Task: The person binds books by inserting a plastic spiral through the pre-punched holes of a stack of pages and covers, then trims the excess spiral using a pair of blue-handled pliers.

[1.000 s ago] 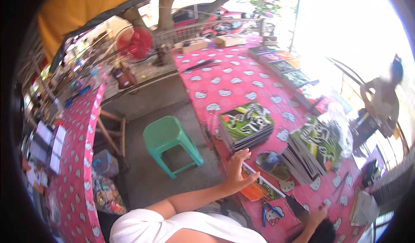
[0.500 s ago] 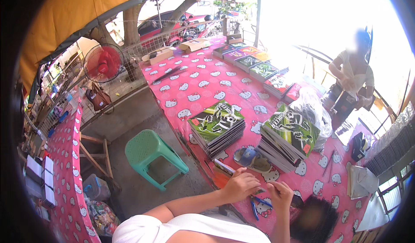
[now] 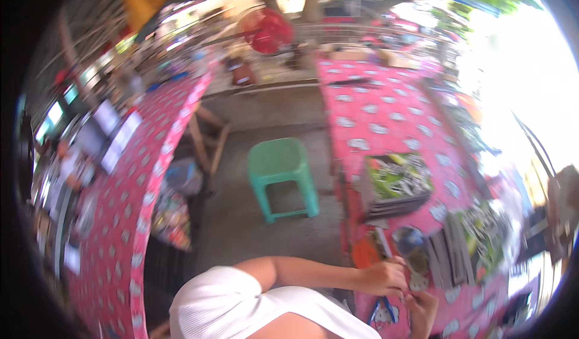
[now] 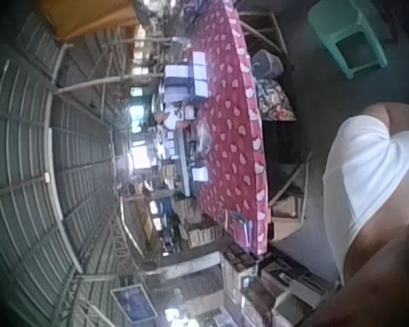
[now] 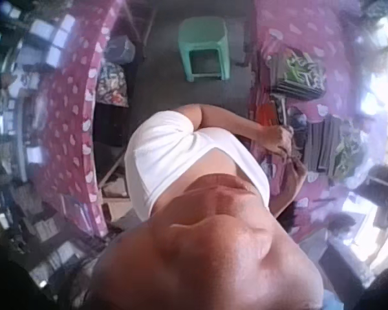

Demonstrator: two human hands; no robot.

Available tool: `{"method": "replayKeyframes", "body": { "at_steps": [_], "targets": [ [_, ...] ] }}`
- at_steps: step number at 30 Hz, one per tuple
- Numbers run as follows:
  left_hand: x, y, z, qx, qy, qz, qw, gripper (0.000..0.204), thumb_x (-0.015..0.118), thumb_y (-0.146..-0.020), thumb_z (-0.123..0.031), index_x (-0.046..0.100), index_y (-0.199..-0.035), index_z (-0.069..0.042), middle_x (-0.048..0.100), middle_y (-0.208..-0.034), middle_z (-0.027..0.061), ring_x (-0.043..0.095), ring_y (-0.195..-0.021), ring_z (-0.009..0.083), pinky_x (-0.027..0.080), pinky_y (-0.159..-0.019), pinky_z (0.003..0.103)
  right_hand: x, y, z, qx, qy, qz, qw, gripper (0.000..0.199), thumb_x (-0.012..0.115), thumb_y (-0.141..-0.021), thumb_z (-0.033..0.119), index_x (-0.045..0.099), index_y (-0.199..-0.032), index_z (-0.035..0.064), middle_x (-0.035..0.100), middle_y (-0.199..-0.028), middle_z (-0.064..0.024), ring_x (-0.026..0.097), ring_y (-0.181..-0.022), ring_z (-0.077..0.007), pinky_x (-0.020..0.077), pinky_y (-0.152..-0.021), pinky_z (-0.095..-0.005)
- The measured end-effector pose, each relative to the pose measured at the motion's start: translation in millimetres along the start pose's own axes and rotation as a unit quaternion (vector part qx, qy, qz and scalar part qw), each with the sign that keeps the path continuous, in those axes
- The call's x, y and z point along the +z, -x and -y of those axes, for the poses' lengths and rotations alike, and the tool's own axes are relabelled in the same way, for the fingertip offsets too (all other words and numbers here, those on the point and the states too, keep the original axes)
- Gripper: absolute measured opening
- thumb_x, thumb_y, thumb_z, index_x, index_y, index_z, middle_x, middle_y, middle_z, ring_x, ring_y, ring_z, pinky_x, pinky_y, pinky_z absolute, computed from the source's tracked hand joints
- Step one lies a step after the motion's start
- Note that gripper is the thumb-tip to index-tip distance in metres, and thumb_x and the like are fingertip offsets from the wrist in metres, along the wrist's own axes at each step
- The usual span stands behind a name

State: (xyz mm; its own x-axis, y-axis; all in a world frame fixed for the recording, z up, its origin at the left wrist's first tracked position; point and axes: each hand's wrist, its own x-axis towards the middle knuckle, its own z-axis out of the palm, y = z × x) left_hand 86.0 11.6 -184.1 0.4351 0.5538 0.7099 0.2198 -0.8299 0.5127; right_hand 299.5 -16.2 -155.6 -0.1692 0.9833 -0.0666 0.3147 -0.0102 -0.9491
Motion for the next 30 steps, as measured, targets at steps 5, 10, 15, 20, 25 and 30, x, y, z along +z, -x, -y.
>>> {"method": "replayKeyframes", "body": {
  "at_steps": [5, 10, 15, 20, 25, 30],
  "targets": [
    [17, 2, 1, -0.025, 0.006, -0.030, 0.999, 0.015, 0.069, -0.072, -0.026, 0.063, -0.071, -0.012, 0.059, -0.069, 0.0009, 0.055, -0.078, 0.0224, 0.033, -0.093, 0.042, -11, 27, 0, 0.032, -0.005, -0.046, 0.998, 0.025, 0.060, -0.090, 0.015, 0.060, -0.104, -0.0046, 0.063, -0.098, -0.0125, 0.059, -0.089, -0.0194, 0.0496, -0.074, -0.0289],
    [20, 1, 5, -0.036, 0.001, -0.053, 0.998, 0.016, 0.071, -0.069, -0.025, 0.062, -0.066, -0.012, 0.060, -0.067, 0.0000, 0.054, -0.076, 0.0224, 0.032, -0.093, 0.043, 4, 14, 14, 0.055, -0.106, -0.009, 0.993, 0.026, 0.059, -0.091, 0.015, 0.058, -0.103, -0.0085, 0.062, -0.098, -0.0127, 0.057, -0.088, -0.0175, 0.0494, -0.074, -0.0285],
    [17, 2, 8, -0.031, 0.019, -0.028, 0.999, 0.016, 0.073, -0.068, -0.024, 0.063, -0.067, -0.012, 0.059, -0.067, -0.0001, 0.054, -0.077, 0.0224, 0.032, -0.092, 0.043, 6, 6, 17, 0.051, -0.047, -0.012, 0.998, 0.023, 0.062, -0.088, 0.013, 0.061, -0.100, -0.0066, 0.062, -0.096, -0.0135, 0.058, -0.083, -0.0195, 0.0494, -0.069, -0.0300],
    [20, 6, 7, -0.009, 0.005, -0.048, 0.999, 0.016, 0.073, -0.068, -0.024, 0.062, -0.068, -0.011, 0.059, -0.067, -0.0002, 0.054, -0.076, 0.0220, 0.033, -0.090, 0.041, 3, 10, 24, -0.003, 0.089, 0.008, 0.996, 0.022, 0.063, -0.086, 0.012, 0.062, -0.099, -0.0058, 0.062, -0.096, -0.0144, 0.058, -0.082, -0.0205, 0.0492, -0.070, -0.0309],
    [11, 2, 2, -0.021, 0.014, -0.041, 0.999, 0.017, 0.072, -0.069, -0.023, 0.062, -0.068, -0.010, 0.058, -0.066, 0.0006, 0.054, -0.077, 0.0228, 0.034, -0.090, 0.041, 1, 11, 32, -0.059, 0.212, 0.030, 0.975, 0.022, 0.064, -0.084, 0.011, 0.063, -0.098, -0.0051, 0.062, -0.096, -0.0152, 0.058, -0.081, -0.0215, 0.0491, -0.070, -0.0318],
    [21, 4, -1, -0.054, -0.012, -0.081, 0.995, 0.014, 0.070, -0.072, -0.022, 0.062, -0.075, -0.011, 0.058, -0.072, 0.0014, 0.053, -0.077, 0.0237, 0.034, -0.091, 0.041, 2, 11, 39, -0.095, 0.286, 0.045, 0.953, 0.021, 0.065, -0.083, 0.011, 0.063, -0.097, -0.0043, 0.062, -0.097, -0.0160, 0.059, -0.080, -0.0225, 0.0490, -0.070, -0.0327]
  ]
}}
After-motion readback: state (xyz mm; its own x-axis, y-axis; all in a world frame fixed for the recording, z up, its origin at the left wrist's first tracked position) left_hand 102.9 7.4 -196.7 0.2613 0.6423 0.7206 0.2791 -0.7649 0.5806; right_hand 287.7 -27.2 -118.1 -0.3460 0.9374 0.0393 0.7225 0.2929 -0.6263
